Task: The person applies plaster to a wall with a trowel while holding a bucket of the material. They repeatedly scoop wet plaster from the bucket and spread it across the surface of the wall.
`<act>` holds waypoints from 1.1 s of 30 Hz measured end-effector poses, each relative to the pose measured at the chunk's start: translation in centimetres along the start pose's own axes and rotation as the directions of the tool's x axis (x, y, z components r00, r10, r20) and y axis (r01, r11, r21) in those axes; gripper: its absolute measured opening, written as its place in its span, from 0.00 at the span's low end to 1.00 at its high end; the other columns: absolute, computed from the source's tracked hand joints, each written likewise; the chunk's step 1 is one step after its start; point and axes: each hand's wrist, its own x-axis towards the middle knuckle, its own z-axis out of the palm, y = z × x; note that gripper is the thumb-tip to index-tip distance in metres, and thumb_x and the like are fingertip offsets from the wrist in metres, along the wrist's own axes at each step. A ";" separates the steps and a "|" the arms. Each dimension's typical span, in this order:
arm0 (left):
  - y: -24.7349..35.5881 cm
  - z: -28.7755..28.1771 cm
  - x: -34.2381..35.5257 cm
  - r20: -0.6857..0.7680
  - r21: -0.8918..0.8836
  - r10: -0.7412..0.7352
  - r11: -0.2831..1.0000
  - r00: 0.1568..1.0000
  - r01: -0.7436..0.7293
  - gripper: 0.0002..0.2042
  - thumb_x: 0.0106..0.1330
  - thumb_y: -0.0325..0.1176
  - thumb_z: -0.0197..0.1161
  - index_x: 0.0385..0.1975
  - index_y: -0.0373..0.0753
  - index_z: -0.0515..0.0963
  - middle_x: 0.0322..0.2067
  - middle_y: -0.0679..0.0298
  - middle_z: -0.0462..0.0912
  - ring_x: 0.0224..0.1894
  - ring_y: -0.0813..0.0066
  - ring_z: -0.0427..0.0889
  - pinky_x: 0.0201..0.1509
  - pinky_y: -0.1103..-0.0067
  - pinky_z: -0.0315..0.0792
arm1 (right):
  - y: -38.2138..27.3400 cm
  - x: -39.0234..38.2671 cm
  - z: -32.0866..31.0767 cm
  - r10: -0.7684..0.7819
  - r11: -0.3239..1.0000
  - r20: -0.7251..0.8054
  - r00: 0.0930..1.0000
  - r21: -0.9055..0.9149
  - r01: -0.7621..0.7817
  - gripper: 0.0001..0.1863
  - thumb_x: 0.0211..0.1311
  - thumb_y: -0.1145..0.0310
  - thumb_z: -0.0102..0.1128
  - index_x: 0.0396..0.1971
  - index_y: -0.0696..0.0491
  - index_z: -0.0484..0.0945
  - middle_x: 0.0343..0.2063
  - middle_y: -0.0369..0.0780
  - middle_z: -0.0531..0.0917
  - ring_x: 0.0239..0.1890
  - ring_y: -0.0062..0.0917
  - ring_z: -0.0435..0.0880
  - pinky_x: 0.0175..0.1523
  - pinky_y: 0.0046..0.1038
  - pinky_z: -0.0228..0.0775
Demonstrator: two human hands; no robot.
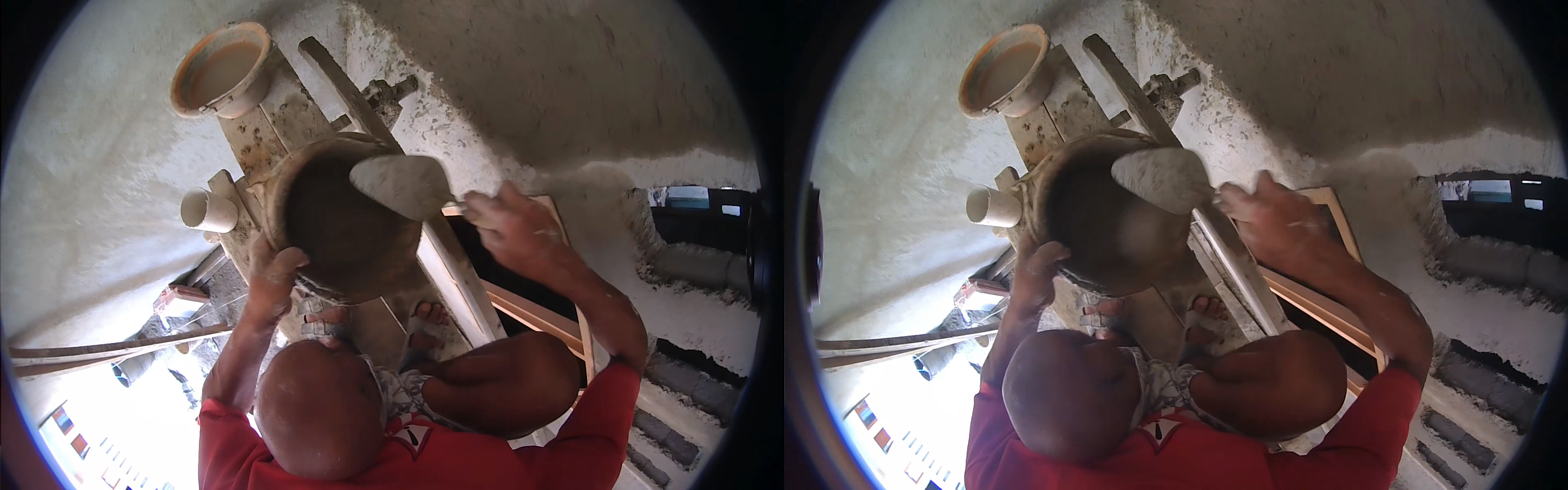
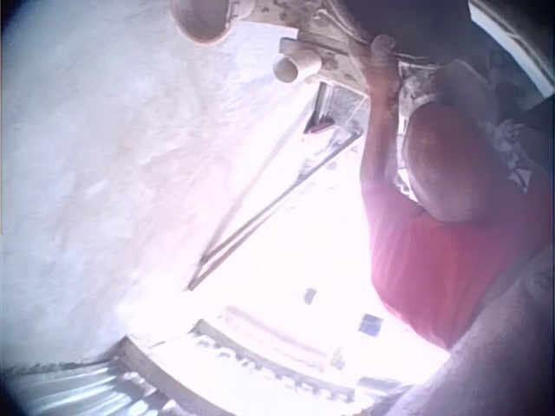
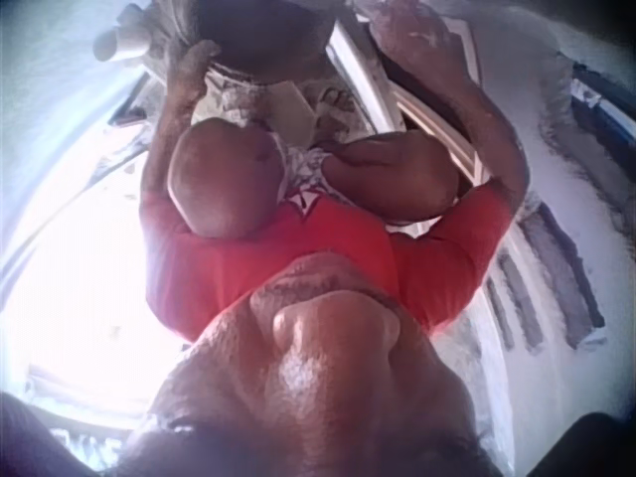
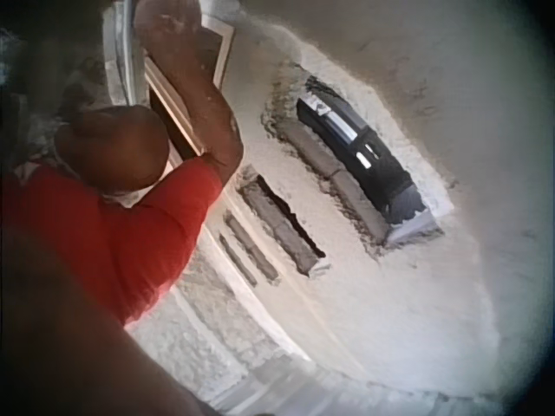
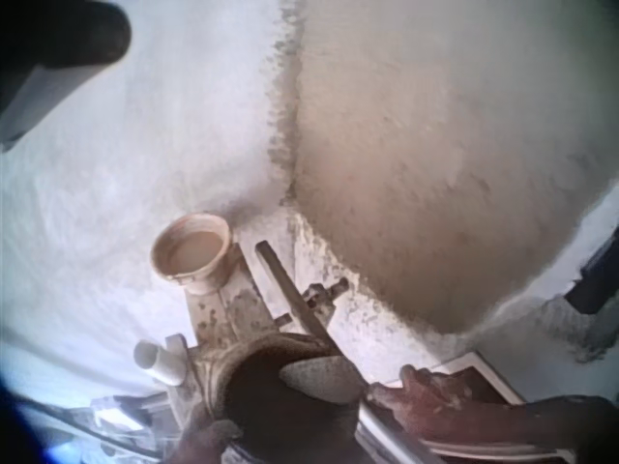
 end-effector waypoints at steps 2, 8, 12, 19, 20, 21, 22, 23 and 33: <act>0.3 1.3 0.5 0.048 0.072 0.018 0.997 0.999 -0.021 0.23 0.53 0.23 0.57 0.52 0.28 0.73 0.39 0.62 0.81 0.38 0.76 0.79 0.42 0.80 0.74 | -1.8 1.5 2.1 -0.003 0.961 -0.030 1.000 -0.277 -0.006 0.20 0.62 0.69 0.58 0.55 0.48 0.76 0.36 0.47 0.79 0.44 0.39 0.82 0.44 0.39 0.78; 0.1 4.6 1.2 0.145 0.006 0.058 0.998 0.988 -0.059 0.24 0.53 0.23 0.57 0.54 0.28 0.72 0.38 0.62 0.81 0.37 0.76 0.79 0.41 0.81 0.73 | -2.7 1.9 3.7 -0.055 0.958 0.281 0.958 -0.256 0.130 0.20 0.64 0.65 0.55 0.56 0.52 0.74 0.37 0.51 0.82 0.44 0.44 0.84 0.49 0.42 0.78; -0.9 6.0 1.9 0.194 0.168 0.048 0.982 0.980 -0.081 0.32 0.51 0.23 0.55 0.62 0.29 0.68 0.42 0.60 0.81 0.42 0.76 0.77 0.47 0.79 0.73 | -0.6 0.3 7.4 -0.101 0.995 0.331 0.938 0.025 0.098 0.22 0.60 0.66 0.57 0.55 0.53 0.76 0.42 0.53 0.83 0.45 0.44 0.84 0.50 0.42 0.78; -1.0 5.0 1.3 0.165 0.065 0.066 0.995 0.984 -0.077 0.26 0.55 0.23 0.55 0.58 0.28 0.70 0.40 0.61 0.81 0.39 0.76 0.79 0.43 0.80 0.74 | 0.9 -1.9 9.6 -0.207 0.911 -0.053 0.977 0.354 0.212 0.23 0.57 0.64 0.62 0.53 0.55 0.78 0.42 0.52 0.84 0.44 0.46 0.84 0.51 0.42 0.77; -1.7 4.1 1.6 0.186 0.094 0.082 0.990 0.979 -0.101 0.24 0.57 0.23 0.56 0.57 0.28 0.70 0.39 0.60 0.82 0.37 0.77 0.80 0.39 0.81 0.75 | 1.5 -2.1 10.0 -0.235 0.899 -0.148 0.961 0.341 0.273 0.24 0.56 0.63 0.62 0.53 0.55 0.78 0.41 0.52 0.84 0.44 0.46 0.84 0.52 0.43 0.76; -1.7 3.9 1.8 0.207 0.122 0.097 0.985 0.974 -0.124 0.21 0.60 0.22 0.56 0.56 0.28 0.70 0.38 0.60 0.82 0.34 0.77 0.81 0.36 0.81 0.76 | 1.5 -1.8 9.6 -0.211 0.925 -0.083 0.974 0.307 0.226 0.24 0.56 0.63 0.62 0.53 0.55 0.78 0.42 0.52 0.84 0.45 0.46 0.84 0.52 0.42 0.76; -1.8 4.0 1.8 0.193 0.094 0.099 0.988 0.976 -0.119 0.21 0.59 0.22 0.56 0.55 0.28 0.70 0.38 0.60 0.82 0.35 0.77 0.81 0.37 0.81 0.76 | 1.5 -1.4 9.0 -0.180 0.947 -0.019 0.983 0.268 0.179 0.24 0.56 0.63 0.62 0.53 0.56 0.78 0.43 0.52 0.84 0.45 0.47 0.84 0.52 0.42 0.76; -1.8 4.2 1.7 0.182 0.065 0.100 0.991 0.978 -0.114 0.21 0.59 0.22 0.57 0.55 0.29 0.70 0.39 0.60 0.81 0.35 0.76 0.81 0.37 0.81 0.76 | 1.4 -1.1 8.4 -0.144 0.965 0.042 0.989 0.226 0.131 0.24 0.56 0.63 0.62 0.53 0.56 0.78 0.44 0.52 0.84 0.46 0.47 0.84 0.53 0.42 0.76; -1.3 1.3 -0.2 -0.014 0.015 0.042 0.999 0.999 -0.042 0.19 0.52 0.21 0.56 0.48 0.28 0.75 0.35 0.62 0.81 0.35 0.74 0.80 0.40 0.81 0.74 | -1.3 -4.8 -0.9 -0.097 0.929 0.060 0.994 0.363 0.069 0.28 0.53 0.63 0.69 0.54 0.58 0.76 0.40 0.49 0.84 0.44 0.41 0.84 0.51 0.37 0.75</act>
